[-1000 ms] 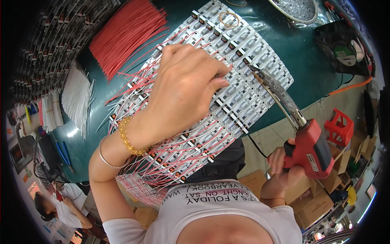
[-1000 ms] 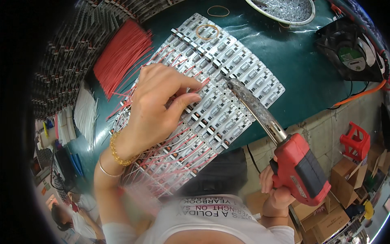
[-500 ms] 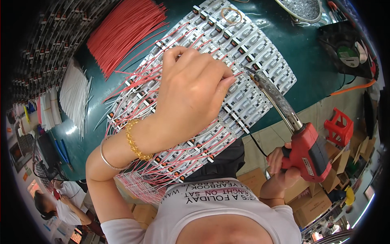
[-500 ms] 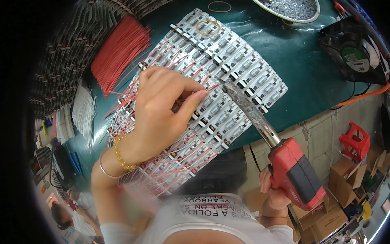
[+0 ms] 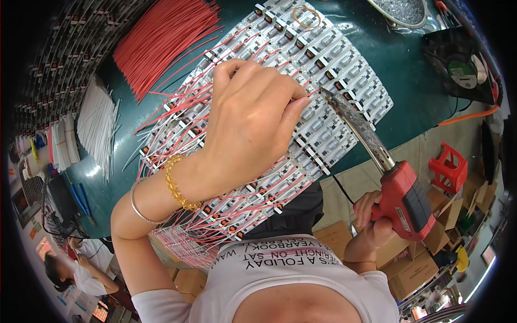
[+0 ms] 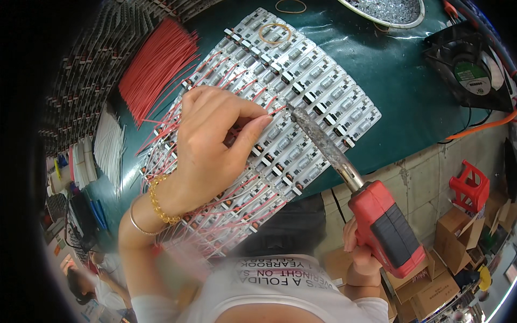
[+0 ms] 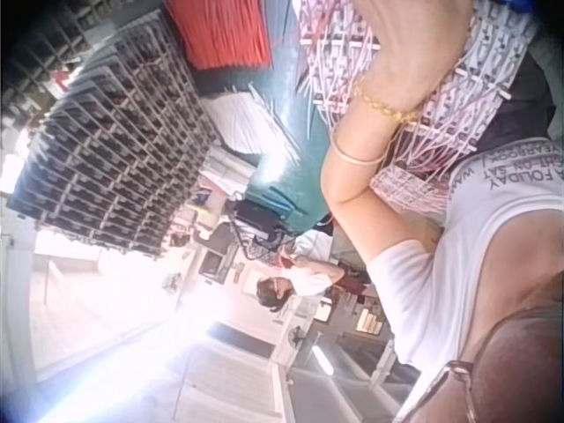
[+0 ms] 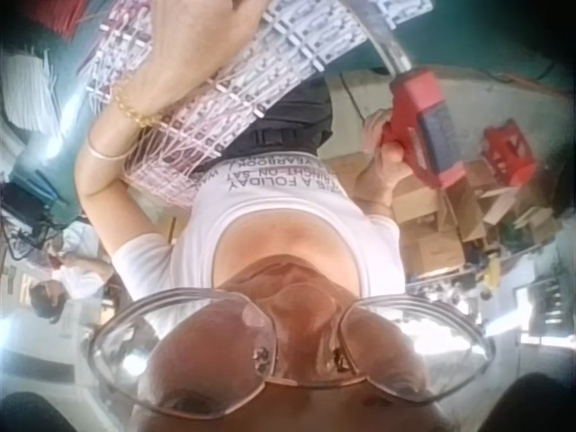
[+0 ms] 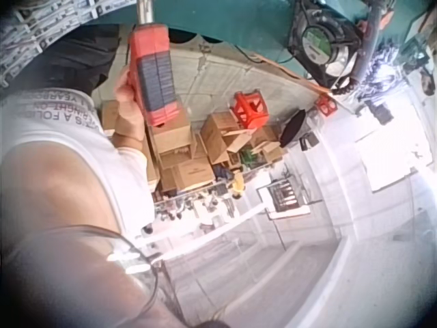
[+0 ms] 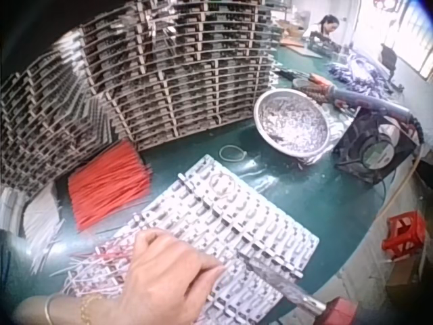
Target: The person uses a soldering iron to attach red and white wires to a grid of electronic components on a workbench. They repeatedly pick up individual wires, position them against the component terminals, and apply the soldering iron to secure the connections.
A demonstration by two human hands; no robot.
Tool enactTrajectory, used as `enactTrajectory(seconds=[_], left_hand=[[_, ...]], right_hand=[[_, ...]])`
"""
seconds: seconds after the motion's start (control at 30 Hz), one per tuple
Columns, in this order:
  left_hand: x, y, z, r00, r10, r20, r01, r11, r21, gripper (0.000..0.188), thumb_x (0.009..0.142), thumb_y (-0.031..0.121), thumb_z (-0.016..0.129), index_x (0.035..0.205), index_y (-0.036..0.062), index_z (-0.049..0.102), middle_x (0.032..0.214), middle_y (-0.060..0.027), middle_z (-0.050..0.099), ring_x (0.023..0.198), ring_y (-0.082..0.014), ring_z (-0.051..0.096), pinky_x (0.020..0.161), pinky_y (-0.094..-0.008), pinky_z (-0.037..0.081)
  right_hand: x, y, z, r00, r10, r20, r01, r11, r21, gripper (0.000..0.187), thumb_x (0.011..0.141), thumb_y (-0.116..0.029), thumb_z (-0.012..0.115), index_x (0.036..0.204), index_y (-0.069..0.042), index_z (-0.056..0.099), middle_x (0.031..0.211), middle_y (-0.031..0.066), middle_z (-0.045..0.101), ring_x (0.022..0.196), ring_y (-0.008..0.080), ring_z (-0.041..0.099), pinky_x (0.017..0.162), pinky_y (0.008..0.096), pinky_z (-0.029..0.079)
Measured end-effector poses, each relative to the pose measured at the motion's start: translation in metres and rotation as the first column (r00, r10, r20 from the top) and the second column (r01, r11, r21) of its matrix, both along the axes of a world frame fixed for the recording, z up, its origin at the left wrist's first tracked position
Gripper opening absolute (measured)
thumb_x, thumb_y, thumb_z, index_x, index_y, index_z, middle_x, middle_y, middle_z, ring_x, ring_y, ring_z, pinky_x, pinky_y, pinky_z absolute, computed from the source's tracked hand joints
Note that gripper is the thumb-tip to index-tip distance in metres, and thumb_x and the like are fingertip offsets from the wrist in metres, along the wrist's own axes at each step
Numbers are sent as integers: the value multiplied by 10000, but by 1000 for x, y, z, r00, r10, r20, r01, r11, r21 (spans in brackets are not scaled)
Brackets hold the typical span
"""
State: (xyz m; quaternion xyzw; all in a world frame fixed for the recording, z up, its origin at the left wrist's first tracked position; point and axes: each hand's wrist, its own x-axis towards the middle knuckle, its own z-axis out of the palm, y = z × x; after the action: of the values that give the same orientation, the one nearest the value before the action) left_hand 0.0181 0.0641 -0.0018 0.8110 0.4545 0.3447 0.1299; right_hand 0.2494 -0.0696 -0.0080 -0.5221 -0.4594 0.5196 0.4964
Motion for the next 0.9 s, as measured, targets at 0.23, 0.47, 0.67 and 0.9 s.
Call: enactTrajectory(seconds=[0.23, 0.47, 0.67, 0.9], left_hand=[[2, 0, 0, 1000, -2, 11, 2, 1000, -1, 80, 722, 47, 703, 759, 59, 634, 678, -23, 576, 656, -191, 526, 770, -335, 368], [-2, -2, -2, 1000, 8, 14, -8, 1000, -9, 88, 730, 69, 693, 774, 73, 616, 714, -28, 580, 705, -205, 527, 778, -361, 357], [-27, -2, 22, 986, 127, -108, -91, 952, 293, 144, 693, 92, 707, 808, 85, 620, 785, -44, 580, 781, -225, 534, 770, -381, 359], [-77, -14, 29, 966, -78, -248, 85, 996, 15, 185, 661, 27, 700, 826, 83, 640, 831, -38, 555, 830, -247, 506, 749, -356, 369]], right_hand=[[9, -4, -2, 996, -74, -51, 77, 995, 61, 822, 787, -638, 553, 1193, 62, 408, 460, -5, 424, 369, 103, 382, 403, 245, 329], [-4, 1, 1, 994, -66, -83, 73, 994, 84, 809, 806, -625, 537, 1213, 60, 398, 463, -10, 414, 375, 104, 383, 410, 253, 349], [-4, 2, -2, 982, -34, -187, 68, 981, 183, 769, 852, -584, 499, 1245, 63, 368, 476, -16, 392, 374, 101, 377, 395, 234, 353], [0, 1, -8, 971, 31, -237, 7, 987, 158, 729, 889, -537, 467, 1287, 56, 325, 523, -13, 411, 421, 100, 400, 440, 239, 379]])
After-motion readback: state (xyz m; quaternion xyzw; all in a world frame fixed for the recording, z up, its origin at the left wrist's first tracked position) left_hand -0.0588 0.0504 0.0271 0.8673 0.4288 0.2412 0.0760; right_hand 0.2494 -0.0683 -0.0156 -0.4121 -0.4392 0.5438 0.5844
